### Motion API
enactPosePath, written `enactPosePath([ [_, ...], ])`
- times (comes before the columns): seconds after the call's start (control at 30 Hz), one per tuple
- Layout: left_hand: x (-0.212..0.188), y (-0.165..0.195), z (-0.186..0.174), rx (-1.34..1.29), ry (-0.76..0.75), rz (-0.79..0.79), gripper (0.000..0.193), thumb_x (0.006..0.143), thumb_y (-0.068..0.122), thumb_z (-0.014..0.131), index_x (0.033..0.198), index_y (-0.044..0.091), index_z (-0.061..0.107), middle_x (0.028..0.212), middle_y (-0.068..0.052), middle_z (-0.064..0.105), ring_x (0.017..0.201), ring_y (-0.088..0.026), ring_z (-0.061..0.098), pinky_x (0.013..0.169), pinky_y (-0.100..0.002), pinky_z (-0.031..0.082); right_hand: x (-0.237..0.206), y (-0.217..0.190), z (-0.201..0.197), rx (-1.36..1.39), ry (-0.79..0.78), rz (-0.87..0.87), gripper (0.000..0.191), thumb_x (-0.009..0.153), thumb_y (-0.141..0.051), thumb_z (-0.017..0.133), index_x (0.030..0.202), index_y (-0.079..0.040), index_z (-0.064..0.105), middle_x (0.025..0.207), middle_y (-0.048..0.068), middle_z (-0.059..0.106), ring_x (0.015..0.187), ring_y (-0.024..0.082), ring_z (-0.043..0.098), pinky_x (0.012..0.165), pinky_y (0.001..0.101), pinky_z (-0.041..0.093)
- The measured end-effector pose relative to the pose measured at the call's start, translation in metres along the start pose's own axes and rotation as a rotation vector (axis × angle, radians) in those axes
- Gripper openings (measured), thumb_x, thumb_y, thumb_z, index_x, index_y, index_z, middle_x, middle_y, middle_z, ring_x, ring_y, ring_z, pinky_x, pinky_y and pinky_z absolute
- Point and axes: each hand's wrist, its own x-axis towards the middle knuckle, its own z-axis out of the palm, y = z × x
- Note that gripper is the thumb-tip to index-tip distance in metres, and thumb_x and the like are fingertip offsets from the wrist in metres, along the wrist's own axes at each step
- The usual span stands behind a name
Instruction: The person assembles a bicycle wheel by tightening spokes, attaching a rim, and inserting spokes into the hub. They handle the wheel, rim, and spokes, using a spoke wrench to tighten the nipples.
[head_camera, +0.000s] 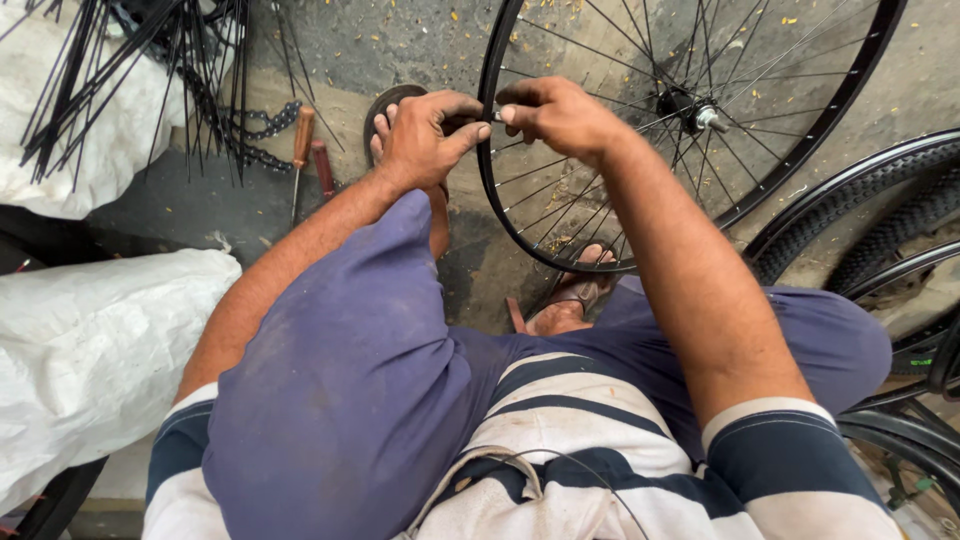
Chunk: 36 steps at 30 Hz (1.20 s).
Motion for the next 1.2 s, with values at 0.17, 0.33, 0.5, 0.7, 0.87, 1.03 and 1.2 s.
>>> enactPosePath([
  [0.17, 0.013, 0.003, -0.001, 0.027, 0.080, 0.007, 0.026, 0.091, 0.015, 0.080, 0.112, 0.001, 0.075, 0.103, -0.013, 0.077, 0.094, -0.023, 0.076, 0.086, -0.033, 0.059, -0.005, -0.003, 0.038, -0.637, 0.628, -0.393, 0.034, 0.086, -0.015, 0.082, 0.114, -0.001, 0.067, 0.102, 0.017, 0.073, 0.093, 0.034, 0.071, 0.080, 0.0444, 0.054],
  [0.33, 0.007, 0.005, -0.001, -0.054, 0.094, -0.062, 0.037, 0.089, 0.024, 0.082, 0.117, 0.004, 0.071, 0.108, -0.010, 0.075, 0.099, -0.024, 0.075, 0.089, -0.036, 0.058, 0.005, -0.014, 0.016, -0.460, 0.608, -0.398, 0.029, 0.093, -0.013, 0.078, 0.113, -0.001, 0.063, 0.099, 0.013, 0.075, 0.088, 0.028, 0.072, 0.075, 0.0390, 0.057],
  [0.5, -0.014, 0.006, 0.003, 0.103, -0.115, -0.195, 0.046, 0.081, 0.037, 0.086, 0.115, 0.010, 0.070, 0.107, -0.007, 0.075, 0.108, -0.026, 0.069, 0.096, -0.042, 0.050, 0.028, -0.015, -0.035, 0.210, 0.347, -0.198, 0.017, 0.099, -0.015, 0.073, 0.110, -0.004, 0.068, 0.095, 0.007, 0.075, 0.080, 0.015, 0.073, 0.069, 0.0289, 0.060],
  [0.7, -0.009, 0.008, 0.006, 0.228, 0.005, -0.171, 0.041, 0.085, 0.036, 0.084, 0.120, 0.017, 0.074, 0.110, -0.009, 0.074, 0.106, -0.031, 0.061, 0.095, -0.043, 0.044, -0.003, -0.014, -0.012, -0.308, 0.769, -0.687, 0.021, 0.098, -0.011, 0.083, 0.112, -0.005, 0.068, 0.122, 0.013, 0.071, 0.108, 0.020, 0.074, 0.095, 0.0339, 0.065],
  [0.87, -0.010, 0.009, 0.006, 0.224, -0.022, -0.168, 0.040, 0.083, 0.033, 0.085, 0.117, 0.016, 0.074, 0.110, -0.006, 0.077, 0.105, -0.028, 0.064, 0.096, -0.043, 0.042, -0.054, -0.006, 0.023, -0.610, 0.664, -0.682, 0.024, 0.088, -0.014, 0.087, 0.106, -0.007, 0.073, 0.119, 0.011, 0.073, 0.104, 0.029, 0.073, 0.086, 0.0390, 0.060],
  [1.03, -0.009, 0.002, 0.005, 0.077, -0.026, -0.135, 0.039, 0.086, 0.027, 0.084, 0.119, 0.010, 0.073, 0.112, -0.008, 0.077, 0.104, -0.024, 0.071, 0.094, -0.036, 0.052, -0.035, -0.010, 0.025, -0.621, 0.556, -0.598, 0.022, 0.089, -0.020, 0.084, 0.105, -0.007, 0.076, 0.111, 0.011, 0.075, 0.096, 0.030, 0.073, 0.081, 0.0387, 0.058],
  [1.2, -0.005, 0.000, 0.005, 0.031, -0.039, -0.110, 0.036, 0.087, 0.023, 0.083, 0.116, 0.006, 0.073, 0.107, -0.010, 0.079, 0.097, -0.021, 0.076, 0.088, -0.033, 0.057, -0.018, -0.012, 0.008, -0.338, 0.274, -0.151, 0.018, 0.106, -0.023, 0.069, 0.111, -0.006, 0.075, 0.094, 0.015, 0.077, 0.084, 0.024, 0.073, 0.077, 0.0367, 0.057],
])
